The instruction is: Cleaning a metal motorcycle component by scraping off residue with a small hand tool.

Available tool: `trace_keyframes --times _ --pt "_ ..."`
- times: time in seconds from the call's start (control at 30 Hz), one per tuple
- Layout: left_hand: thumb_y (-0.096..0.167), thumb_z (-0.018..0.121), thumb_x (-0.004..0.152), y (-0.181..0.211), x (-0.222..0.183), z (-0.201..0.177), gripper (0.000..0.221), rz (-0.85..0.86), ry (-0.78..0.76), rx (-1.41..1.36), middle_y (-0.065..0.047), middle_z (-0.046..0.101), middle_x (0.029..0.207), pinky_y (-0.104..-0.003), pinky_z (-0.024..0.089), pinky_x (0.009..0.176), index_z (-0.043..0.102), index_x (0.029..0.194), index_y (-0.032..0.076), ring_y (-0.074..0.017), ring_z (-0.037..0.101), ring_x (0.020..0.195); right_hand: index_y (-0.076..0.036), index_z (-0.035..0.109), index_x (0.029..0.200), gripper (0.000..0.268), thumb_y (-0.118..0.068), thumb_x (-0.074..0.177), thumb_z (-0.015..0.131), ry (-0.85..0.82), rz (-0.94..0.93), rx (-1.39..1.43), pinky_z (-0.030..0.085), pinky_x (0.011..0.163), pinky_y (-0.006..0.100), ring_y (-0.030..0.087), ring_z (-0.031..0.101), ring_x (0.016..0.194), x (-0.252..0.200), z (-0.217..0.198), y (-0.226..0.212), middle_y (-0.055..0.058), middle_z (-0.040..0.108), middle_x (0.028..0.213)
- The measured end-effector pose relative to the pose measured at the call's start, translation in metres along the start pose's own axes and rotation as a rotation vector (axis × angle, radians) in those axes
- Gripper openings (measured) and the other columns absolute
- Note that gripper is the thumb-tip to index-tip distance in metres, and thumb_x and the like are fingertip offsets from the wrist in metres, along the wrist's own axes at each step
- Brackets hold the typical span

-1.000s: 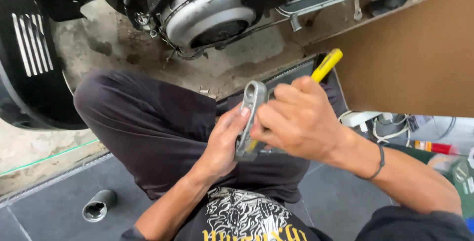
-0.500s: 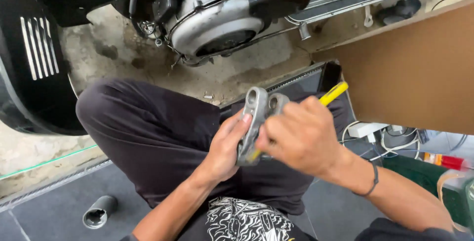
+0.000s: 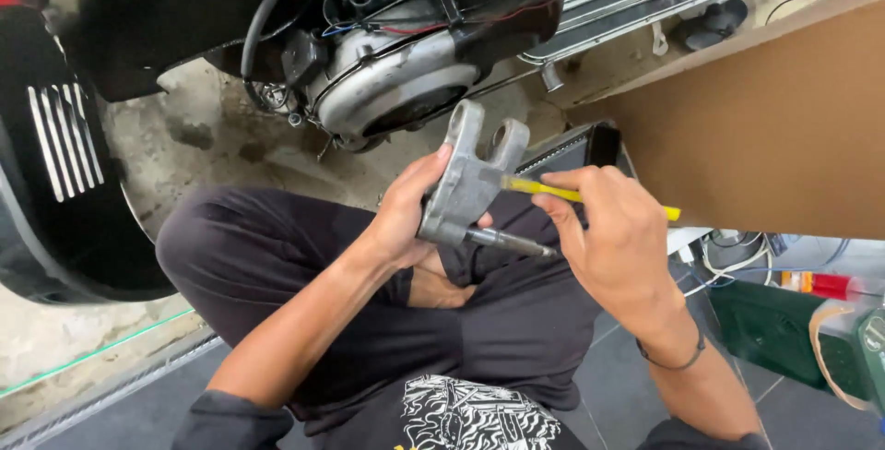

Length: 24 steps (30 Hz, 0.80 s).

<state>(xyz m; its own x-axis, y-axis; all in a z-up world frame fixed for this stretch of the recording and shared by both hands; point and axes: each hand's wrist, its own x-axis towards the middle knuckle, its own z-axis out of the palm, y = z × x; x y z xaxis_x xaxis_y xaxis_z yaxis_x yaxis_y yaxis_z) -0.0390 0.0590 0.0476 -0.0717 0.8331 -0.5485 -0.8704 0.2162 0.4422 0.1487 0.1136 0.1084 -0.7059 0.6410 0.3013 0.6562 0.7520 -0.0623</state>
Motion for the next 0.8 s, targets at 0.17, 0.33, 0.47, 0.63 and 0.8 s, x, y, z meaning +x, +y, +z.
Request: trace_keyframes --times 0.17,0.33,0.47,0.63,0.8 --pt "0.039 0.075 0.088 0.006 0.006 -0.025 0.045 -0.040 0.024 -0.053 -0.020 0.061 0.082 -0.039 0.056 0.069 0.068 0.105 -0.002 -0.0258 0.064 0.078 -0.011 0.070 0.108 0.012 -0.022 0.105 0.065 -0.054 0.009 0.146 0.056 0.066 0.032 0.023 0.069 0.073 0.021 0.014 -0.037 0.000 0.067 0.083" --pt "0.037 0.072 0.093 -0.006 0.037 -0.067 0.040 -0.066 -0.023 -0.186 -0.024 0.063 0.078 -0.048 0.061 0.063 0.059 0.096 0.000 -0.0328 0.070 0.068 -0.010 0.067 0.095 0.011 -0.020 0.101 0.069 -0.158 -0.092 0.123 0.057 0.059 0.030 0.022 0.070 0.067 0.030 0.026 -0.069 0.001 0.065 0.073" --pt "0.040 0.070 0.095 -0.010 0.043 -0.082 0.042 -0.097 -0.071 -0.226 -0.029 0.067 0.082 -0.051 0.064 0.062 0.060 0.097 -0.001 -0.0383 0.074 0.071 -0.014 0.067 0.094 0.015 -0.025 0.104 0.071 -0.154 -0.123 -0.055 0.056 0.057 0.027 0.016 0.068 0.065 0.049 0.023 -0.065 -0.003 0.062 0.072" --pt "0.041 0.074 0.091 -0.010 0.048 -0.082 0.057 -0.148 -0.005 -0.200 -0.029 0.062 0.104 -0.053 0.063 0.068 0.052 0.121 -0.003 -0.0372 0.072 0.083 -0.019 0.064 0.084 0.021 -0.029 0.103 0.068 -0.212 -0.139 0.033 0.054 0.052 0.028 0.017 0.067 0.062 0.050 0.023 -0.078 -0.007 0.055 0.064" --pt "0.045 0.074 0.089 0.015 0.023 -0.063 0.049 -0.146 -0.003 -0.180 -0.023 0.064 0.091 -0.044 0.063 0.064 0.057 0.104 0.002 -0.0303 0.072 0.080 -0.021 0.063 0.093 0.019 -0.030 0.109 0.065 -0.169 -0.178 -0.169 0.053 0.054 0.028 0.015 0.063 0.063 0.054 0.021 -0.065 -0.006 0.050 0.071"
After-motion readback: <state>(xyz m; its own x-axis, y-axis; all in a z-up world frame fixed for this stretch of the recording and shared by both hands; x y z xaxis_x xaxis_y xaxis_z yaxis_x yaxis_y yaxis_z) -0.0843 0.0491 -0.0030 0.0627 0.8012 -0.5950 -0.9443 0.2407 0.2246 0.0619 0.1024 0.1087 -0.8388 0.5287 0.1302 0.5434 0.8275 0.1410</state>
